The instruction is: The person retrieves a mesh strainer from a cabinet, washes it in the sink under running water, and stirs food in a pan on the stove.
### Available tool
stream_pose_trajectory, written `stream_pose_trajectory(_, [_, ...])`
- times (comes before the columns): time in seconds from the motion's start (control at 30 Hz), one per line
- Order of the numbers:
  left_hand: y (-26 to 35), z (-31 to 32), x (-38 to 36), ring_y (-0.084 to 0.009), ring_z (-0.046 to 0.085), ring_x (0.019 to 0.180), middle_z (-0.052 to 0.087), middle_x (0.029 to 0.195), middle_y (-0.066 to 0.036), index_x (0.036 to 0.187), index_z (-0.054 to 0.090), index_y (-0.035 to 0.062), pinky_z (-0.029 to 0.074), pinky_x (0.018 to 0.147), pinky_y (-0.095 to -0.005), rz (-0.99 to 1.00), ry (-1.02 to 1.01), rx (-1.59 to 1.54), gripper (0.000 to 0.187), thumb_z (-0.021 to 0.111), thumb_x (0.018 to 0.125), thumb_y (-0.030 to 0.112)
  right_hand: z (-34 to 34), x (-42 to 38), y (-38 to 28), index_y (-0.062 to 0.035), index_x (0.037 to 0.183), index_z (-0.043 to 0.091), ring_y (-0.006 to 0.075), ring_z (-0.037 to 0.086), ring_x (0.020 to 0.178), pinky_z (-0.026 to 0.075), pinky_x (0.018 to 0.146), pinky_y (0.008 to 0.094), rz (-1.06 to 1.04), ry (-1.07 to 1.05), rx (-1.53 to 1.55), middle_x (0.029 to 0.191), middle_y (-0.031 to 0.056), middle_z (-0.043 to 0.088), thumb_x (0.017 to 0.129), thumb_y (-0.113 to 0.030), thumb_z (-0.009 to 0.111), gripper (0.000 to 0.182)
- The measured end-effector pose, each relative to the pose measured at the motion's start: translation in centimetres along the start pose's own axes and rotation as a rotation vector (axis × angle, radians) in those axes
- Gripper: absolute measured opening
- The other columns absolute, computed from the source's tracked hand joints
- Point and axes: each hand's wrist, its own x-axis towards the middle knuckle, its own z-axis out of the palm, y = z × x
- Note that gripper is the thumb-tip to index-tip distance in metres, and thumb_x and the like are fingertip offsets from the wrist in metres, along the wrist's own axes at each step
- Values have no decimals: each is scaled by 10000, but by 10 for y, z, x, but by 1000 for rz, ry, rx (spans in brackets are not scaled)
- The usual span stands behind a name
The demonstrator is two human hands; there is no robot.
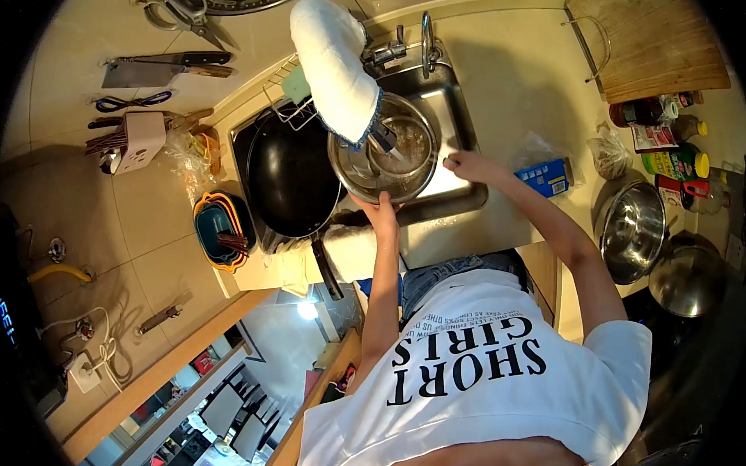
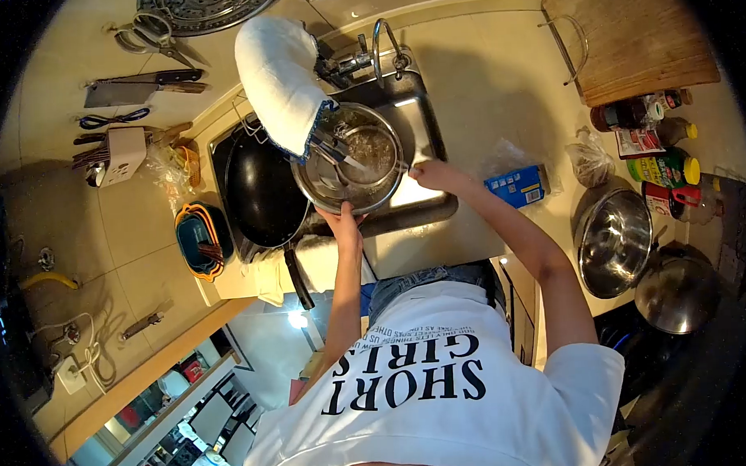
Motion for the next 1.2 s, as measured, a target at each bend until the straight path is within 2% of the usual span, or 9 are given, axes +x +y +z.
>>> stream_pose_trajectory(0.1, [0,-2,2,-222,484,913,313,1199,-122,1284,-52,228,496,578,-300,-56,29,25,732,400,757,-2,-4,0,2,-93,977,526,316,538,820,414,699,394,-75,-134,-76,844,170,566,820,-365,372,350])
stream_pose_trajectory(0.23, [0,-3,4,-223,487,909,318,1195,-121,1286,-10,213,497,577,-302,-72,3,24,698,403,764,3,-11,-5,-12,-61,901,521,334,517,828,395,712,401,44,174,-140,834,176,559,821,-367,369,351])
stream_pose_trajectory(0.3, [2,0,3,-217,490,902,333,1185,-121,1282,31,202,496,577,-297,-84,20,17,664,402,767,8,-2,1,-9,-64,899,517,347,523,798,405,676,424,48,-182,-23,822,175,561,819,-367,378,343])
stream_pose_trajectory(0.5, [2,-3,5,-202,501,866,374,1138,-116,1273,67,191,497,571,-287,-55,45,22,632,399,767,7,-9,3,-3,-25,872,516,337,515,805,391,690,411,-29,179,-90,833,177,557,818,-371,367,380])
stream_pose_trajectory(0.57, [1,-5,7,-201,500,868,376,1133,-116,1271,72,189,500,571,-287,-57,28,6,630,398,765,4,-12,3,-3,-29,892,513,348,514,808,395,681,418,25,-238,-14,835,183,556,820,-365,367,373])
stream_pose_trajectory(0.7, [3,-4,4,-200,492,884,376,1128,-122,1265,86,184,507,571,-288,-74,25,-44,623,399,760,-3,-22,-2,-12,-97,1013,528,284,541,838,423,710,381,35,34,-143,896,138,570,802,-367,404,364])
stream_pose_trajectory(0.83, [1,-8,6,-205,496,886,375,1128,-125,1264,88,184,510,565,-289,-102,20,-3,621,399,760,-3,-25,-3,-15,-97,1001,530,308,516,881,410,742,394,42,-168,-178,937,141,559,801,-360,396,356])
stream_pose_trajectory(0.97, [0,-8,5,-211,500,884,374,1132,-126,1258,102,171,509,565,-289,-83,34,-8,606,405,760,2,-4,6,4,-69,931,546,330,524,830,406,696,406,-71,98,-137,863,166,567,797,-356,410,345])
stream_pose_trajectory(1.2, [-8,-14,9,-217,539,816,428,1047,-111,1234,137,173,519,526,-287,-53,39,-31,597,411,729,9,-6,0,-8,-52,935,530,339,533,784,411,671,410,-68,78,-139,847,170,564,799,-393,415,385])
